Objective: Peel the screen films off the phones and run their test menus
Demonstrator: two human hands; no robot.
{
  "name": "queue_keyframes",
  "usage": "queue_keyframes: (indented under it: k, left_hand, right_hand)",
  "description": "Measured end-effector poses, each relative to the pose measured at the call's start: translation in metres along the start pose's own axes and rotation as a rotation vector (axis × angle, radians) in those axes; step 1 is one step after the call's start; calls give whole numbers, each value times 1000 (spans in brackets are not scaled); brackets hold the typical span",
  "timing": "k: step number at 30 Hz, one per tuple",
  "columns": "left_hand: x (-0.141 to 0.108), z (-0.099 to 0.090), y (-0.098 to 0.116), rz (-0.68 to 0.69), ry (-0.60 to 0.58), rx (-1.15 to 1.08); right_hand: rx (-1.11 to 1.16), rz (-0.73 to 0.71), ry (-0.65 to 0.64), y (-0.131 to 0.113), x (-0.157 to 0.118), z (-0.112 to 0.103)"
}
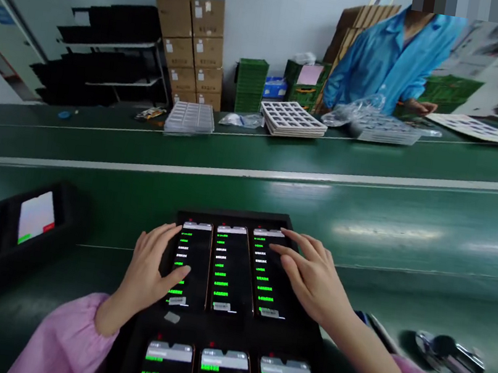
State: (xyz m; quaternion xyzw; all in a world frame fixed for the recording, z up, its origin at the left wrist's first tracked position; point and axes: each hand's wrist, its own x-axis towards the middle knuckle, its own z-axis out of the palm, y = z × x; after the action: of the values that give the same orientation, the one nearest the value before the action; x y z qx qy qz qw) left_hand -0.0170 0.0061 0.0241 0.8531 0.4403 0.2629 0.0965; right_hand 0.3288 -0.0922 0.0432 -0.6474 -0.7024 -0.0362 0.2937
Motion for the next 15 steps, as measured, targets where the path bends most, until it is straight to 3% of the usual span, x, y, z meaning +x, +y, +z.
queue_keyframes:
  k: [4,15]
  left_hand:
    - [-10,-1,-2,-21,38,57]
    - [-5,-4,8,-79,0,106]
  right_hand:
    - [-52,-21,13,2,-2,4]
    - [-284,-87,7,8,11,7]
